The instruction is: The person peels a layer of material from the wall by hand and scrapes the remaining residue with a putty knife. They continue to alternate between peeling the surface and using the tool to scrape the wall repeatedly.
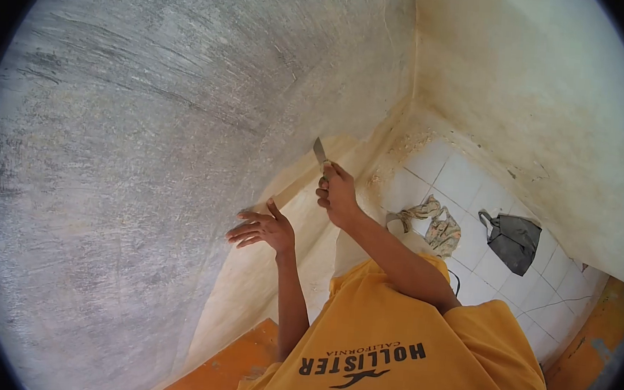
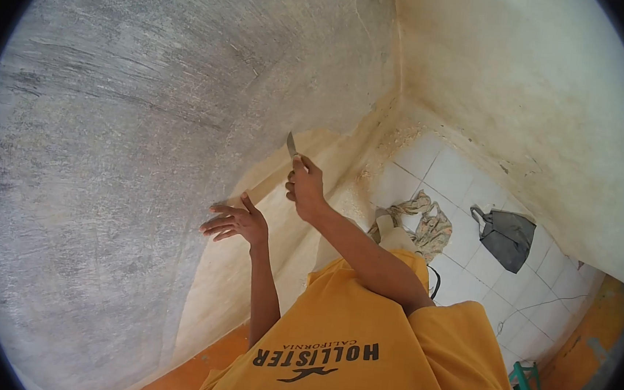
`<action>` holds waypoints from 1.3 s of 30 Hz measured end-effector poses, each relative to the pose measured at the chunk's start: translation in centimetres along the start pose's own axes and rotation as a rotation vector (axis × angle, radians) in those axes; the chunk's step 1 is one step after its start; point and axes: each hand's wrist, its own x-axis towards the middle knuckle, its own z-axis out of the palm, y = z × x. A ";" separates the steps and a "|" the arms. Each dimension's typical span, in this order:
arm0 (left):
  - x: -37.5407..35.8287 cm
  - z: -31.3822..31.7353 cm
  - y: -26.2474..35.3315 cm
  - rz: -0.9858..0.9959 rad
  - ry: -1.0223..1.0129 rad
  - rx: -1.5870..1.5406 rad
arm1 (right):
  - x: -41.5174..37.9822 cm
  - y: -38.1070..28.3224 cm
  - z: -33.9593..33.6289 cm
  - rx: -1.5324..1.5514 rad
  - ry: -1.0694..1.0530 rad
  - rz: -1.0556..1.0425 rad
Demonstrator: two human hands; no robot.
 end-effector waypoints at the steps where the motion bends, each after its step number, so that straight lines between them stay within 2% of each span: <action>1: 0.4 0.3 0.0 -0.002 0.003 -0.008 | -0.3 0.0 0.5 0.001 -0.003 0.009; 5: 0.0 0.6 -0.7 -0.024 -0.016 0.071 | 1.4 0.7 -0.4 -0.075 0.041 -0.083; 8: 0.1 0.3 0.2 -0.033 -0.023 0.010 | -0.2 1.4 0.8 -0.063 0.073 -0.037; 9: 0.2 0.1 0.3 -0.030 -0.023 -0.020 | -1.1 1.3 1.1 -0.043 -0.002 0.003; 13: 0.4 -0.2 0.3 -0.025 -0.027 -0.051 | 1.4 0.6 -0.6 0.003 -0.011 -0.047; 19: 0.3 0.5 -0.4 0.003 -0.027 0.094 | 1.1 1.7 0.3 -0.037 0.087 -0.080; 22: 0.2 0.0 -0.2 0.004 -0.032 0.038 | 1.7 0.4 -1.6 0.004 -0.063 -0.028; 26: 0.5 -0.8 0.1 0.013 -0.041 -0.028 | 0.1 1.3 0.3 0.005 -0.006 -0.019; 27: 0.5 -0.9 0.1 0.017 -0.049 -0.033 | 1.4 1.0 0.1 -0.036 0.093 -0.075; 30: 0.2 -1.2 -0.2 0.018 -0.071 -0.060 | 1.5 1.0 -1.2 -0.129 0.014 -0.102; 31: 0.2 -1.2 -0.3 0.021 -0.075 -0.071 | 0.9 1.6 -0.5 -0.102 0.066 -0.091; 34: 0.2 -1.0 -0.4 0.029 -0.075 -0.012 | -0.2 2.1 0.4 -0.052 -0.003 -0.039; 35: 0.2 -0.9 -0.5 0.031 -0.075 -0.003 | 0.9 1.8 0.4 -0.055 0.100 -0.099; 38: 0.1 -0.8 -0.4 0.028 -0.076 0.012 | 2.2 1.5 -1.7 -0.011 -0.040 -0.079; 39: 0.0 -0.8 -0.5 0.031 -0.071 0.017 | 1.3 1.3 -0.7 -0.003 0.007 -0.061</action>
